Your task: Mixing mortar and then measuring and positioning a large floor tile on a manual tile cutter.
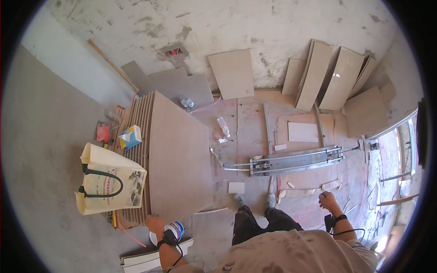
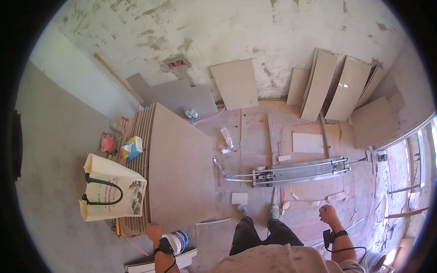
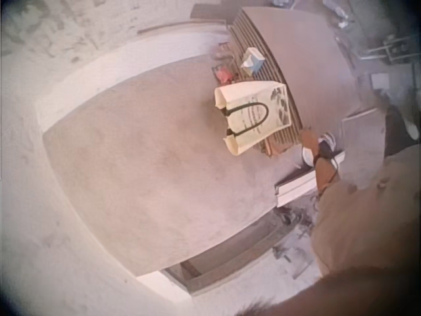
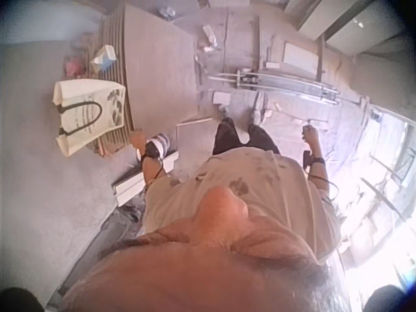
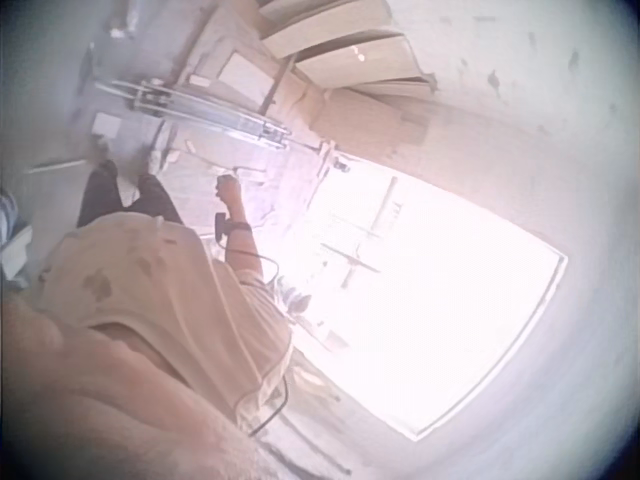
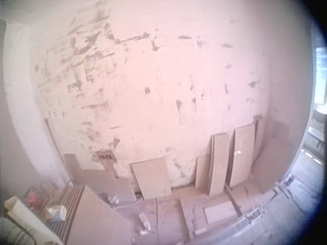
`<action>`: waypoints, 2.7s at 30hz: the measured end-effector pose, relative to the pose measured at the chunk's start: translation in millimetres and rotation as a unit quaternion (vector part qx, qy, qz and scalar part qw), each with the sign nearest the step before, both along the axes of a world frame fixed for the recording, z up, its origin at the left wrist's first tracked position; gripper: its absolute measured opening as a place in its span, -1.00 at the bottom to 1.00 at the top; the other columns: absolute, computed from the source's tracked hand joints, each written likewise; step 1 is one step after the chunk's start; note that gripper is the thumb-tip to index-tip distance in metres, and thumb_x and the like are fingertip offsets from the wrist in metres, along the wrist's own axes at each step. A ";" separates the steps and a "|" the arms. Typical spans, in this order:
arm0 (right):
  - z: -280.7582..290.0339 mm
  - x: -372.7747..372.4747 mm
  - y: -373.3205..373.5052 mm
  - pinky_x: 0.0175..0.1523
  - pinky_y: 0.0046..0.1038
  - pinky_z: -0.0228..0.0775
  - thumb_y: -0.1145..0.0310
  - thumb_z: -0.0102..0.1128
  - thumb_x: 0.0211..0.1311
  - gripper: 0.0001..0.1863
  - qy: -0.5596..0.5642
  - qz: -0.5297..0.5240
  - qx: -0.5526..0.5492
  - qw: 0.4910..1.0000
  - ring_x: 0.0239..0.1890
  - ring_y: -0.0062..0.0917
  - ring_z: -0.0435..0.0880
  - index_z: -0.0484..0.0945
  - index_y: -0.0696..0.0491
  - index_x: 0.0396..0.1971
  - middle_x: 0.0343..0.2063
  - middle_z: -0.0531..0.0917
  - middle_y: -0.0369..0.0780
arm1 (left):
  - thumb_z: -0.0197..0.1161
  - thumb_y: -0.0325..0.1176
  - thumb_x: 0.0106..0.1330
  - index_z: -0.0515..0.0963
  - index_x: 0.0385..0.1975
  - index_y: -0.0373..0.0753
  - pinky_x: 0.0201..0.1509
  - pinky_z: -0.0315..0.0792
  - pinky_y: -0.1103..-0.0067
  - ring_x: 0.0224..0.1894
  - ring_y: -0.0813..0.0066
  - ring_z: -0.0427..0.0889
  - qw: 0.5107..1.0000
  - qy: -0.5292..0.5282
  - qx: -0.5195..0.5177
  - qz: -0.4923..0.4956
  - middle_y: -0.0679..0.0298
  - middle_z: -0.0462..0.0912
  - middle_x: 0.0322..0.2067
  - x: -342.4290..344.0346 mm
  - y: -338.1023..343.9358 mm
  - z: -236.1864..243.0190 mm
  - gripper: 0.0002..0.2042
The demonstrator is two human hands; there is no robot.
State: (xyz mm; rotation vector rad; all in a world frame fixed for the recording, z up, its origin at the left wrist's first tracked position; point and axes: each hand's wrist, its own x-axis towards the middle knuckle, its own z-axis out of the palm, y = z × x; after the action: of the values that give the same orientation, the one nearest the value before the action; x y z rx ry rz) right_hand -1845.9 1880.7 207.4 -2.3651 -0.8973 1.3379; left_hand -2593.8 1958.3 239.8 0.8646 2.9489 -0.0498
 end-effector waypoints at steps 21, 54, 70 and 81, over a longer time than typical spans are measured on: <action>-1.6 -73.5 11.5 -0.59 -0.50 0.40 0.28 0.01 0.18 -0.69 0.055 -0.044 0.074 0.995 -0.66 -0.53 0.59 0.53 0.26 -0.34 -0.60 0.60 -0.17 | 0.17 -0.20 0.11 0.57 -0.36 -0.38 -0.16 0.44 0.16 -0.29 -0.18 0.58 0.919 -0.182 -0.086 -0.340 -0.20 0.58 -0.43 110.2 -29.9 -24.2 -0.68; 26.3 -200.1 181.4 -0.44 -0.52 0.47 0.24 0.01 0.26 -0.66 0.140 0.139 0.086 0.977 -0.52 -0.53 0.61 0.55 0.28 -0.30 -0.50 0.62 -0.17 | 0.10 -0.14 0.03 0.56 -0.18 -0.28 -0.14 0.45 0.24 -0.17 -0.12 0.58 0.883 -0.400 -0.072 -0.237 -0.17 0.60 -0.30 54.4 -19.4 -29.9 -0.59; 21.8 -257.4 333.5 -0.44 -0.49 0.45 0.27 0.01 0.27 -0.70 0.147 0.235 0.056 0.959 -0.55 -0.51 0.58 0.54 0.24 -0.39 -0.56 0.61 -0.18 | 0.10 -0.23 0.00 0.56 -0.13 -0.20 -0.16 0.44 0.19 -0.25 -0.14 0.57 0.921 -0.352 -0.064 -0.157 -0.12 0.60 -0.38 35.5 -14.2 -14.3 -0.60; 10.9 -408.1 516.9 -0.42 -0.55 0.40 0.16 0.02 0.29 -0.61 0.139 0.250 0.156 0.945 -0.53 -0.60 0.57 0.53 0.24 -0.23 -0.50 0.61 -0.23 | 0.11 -0.34 -0.03 0.50 0.05 -0.09 -0.11 0.50 0.32 -0.21 0.05 0.62 0.895 -0.434 -0.007 -0.107 0.07 0.62 -0.15 15.2 -14.7 -18.7 -0.49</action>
State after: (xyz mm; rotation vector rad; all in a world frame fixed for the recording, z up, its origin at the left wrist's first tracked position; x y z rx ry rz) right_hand -2254.0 2397.6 218.3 -1.7175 -1.5511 1.5130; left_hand -2578.5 1943.6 221.1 0.8940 2.0126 0.2403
